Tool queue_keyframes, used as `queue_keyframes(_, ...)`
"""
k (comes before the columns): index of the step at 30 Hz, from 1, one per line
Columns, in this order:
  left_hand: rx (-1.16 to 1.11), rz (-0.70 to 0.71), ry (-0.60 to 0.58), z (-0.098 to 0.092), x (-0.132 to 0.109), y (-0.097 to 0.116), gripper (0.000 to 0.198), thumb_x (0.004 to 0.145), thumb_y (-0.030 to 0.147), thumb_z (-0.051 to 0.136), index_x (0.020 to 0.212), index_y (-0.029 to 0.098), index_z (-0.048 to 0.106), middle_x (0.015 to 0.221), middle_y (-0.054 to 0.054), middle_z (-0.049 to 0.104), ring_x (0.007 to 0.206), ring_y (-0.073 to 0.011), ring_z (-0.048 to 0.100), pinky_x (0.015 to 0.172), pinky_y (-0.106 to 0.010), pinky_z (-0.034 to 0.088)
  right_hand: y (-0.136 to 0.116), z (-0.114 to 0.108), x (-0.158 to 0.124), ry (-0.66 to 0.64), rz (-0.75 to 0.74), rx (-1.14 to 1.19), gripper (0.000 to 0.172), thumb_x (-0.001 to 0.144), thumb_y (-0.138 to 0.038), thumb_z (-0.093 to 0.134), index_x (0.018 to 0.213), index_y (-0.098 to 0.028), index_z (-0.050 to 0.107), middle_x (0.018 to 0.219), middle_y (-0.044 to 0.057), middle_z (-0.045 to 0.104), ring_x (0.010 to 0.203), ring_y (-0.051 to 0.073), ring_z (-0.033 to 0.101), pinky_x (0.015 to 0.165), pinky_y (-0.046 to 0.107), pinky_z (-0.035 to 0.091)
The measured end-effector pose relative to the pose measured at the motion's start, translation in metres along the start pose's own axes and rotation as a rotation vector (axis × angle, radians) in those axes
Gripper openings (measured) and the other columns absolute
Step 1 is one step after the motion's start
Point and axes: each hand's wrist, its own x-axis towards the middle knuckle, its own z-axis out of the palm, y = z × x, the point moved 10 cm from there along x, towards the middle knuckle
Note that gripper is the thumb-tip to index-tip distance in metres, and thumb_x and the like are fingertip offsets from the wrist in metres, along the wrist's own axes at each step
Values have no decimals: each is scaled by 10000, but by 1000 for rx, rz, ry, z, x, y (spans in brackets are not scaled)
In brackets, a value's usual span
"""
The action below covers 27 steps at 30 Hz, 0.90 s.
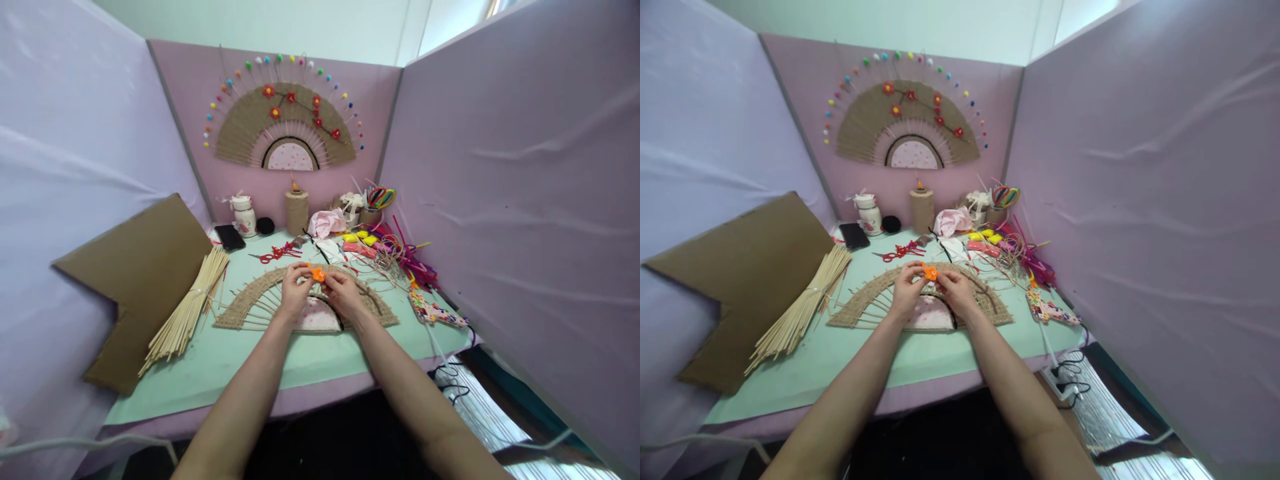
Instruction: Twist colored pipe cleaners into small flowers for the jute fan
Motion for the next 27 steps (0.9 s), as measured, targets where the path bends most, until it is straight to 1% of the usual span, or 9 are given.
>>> queue_keyframes(4,-32,30,-21,1,0,4,73,658,215,688,719,179,673,996,-56,527,941,-167,544,733,-255,479,6,2,0,-43,53,20,273,591,-378,781,765,-201,666,696,-11,602,588,95,481,577,238,410)
queue_keyframes(7,-57,23,-32,3,-1,3,63,663,205,679,716,173,668,939,-53,561,906,-163,564,724,-251,478,2,-2,0,-6,-3,-81,224,640,-378,736,751,-204,646,678,-16,591,576,104,483,570,246,410)
queue_keyframes(9,-110,-37,-61,9,-2,-5,102,674,202,664,772,171,668,877,-46,600,834,-152,588,716,-257,481,-13,-11,-2,105,-150,-238,189,696,-379,680,740,-199,642,649,-16,583,575,116,488,588,262,420)
queue_keyframes(12,-256,-225,-131,24,-7,-24,255,667,166,642,922,171,652,860,-47,664,753,-144,627,728,-282,493,-46,-16,-16,295,-460,-530,165,770,-344,602,742,-187,644,723,20,626,697,158,550,706,303,445)
queue_keyframes(15,-432,-457,-118,30,-13,-45,303,642,99,599,937,156,639,849,-57,697,751,-150,658,780,-313,504,-61,-6,-27,330,-638,-738,157,813,-301,553,749,-185,637,781,47,642,773,178,569,759,323,444)
queue_keyframes(17,-549,-568,-90,30,-17,-54,263,641,78,571,887,139,640,823,-68,707,768,-157,671,816,-329,507,-62,-1,-29,310,-675,-807,159,829,-291,538,753,-188,634,771,48,637,762,178,572,741,322,449)
queue_keyframes(19,-636,-620,-90,31,-19,-56,224,653,82,570,860,124,643,816,-84,713,785,-165,677,836,-335,510,-61,2,-29,290,-692,-845,155,834,-292,539,763,-193,636,771,48,638,762,180,575,734,322,452)
queue_keyframes(22,-684,-654,-101,31,-21,-55,169,686,134,602,847,111,647,813,-97,713,769,-168,680,821,-332,521,-57,3,-27,259,-685,-871,149,832,-296,549,774,-199,644,778,49,645,770,183,580,735,325,454)
queue_keyframes(27,-671,-683,-59,26,-21,-56,113,705,179,624,806,129,628,778,-74,703,723,-151,671,776,-316,534,-50,5,-24,196,-629,-841,176,848,-300,515,814,-208,661,829,58,641,817,193,581,780,343,452)
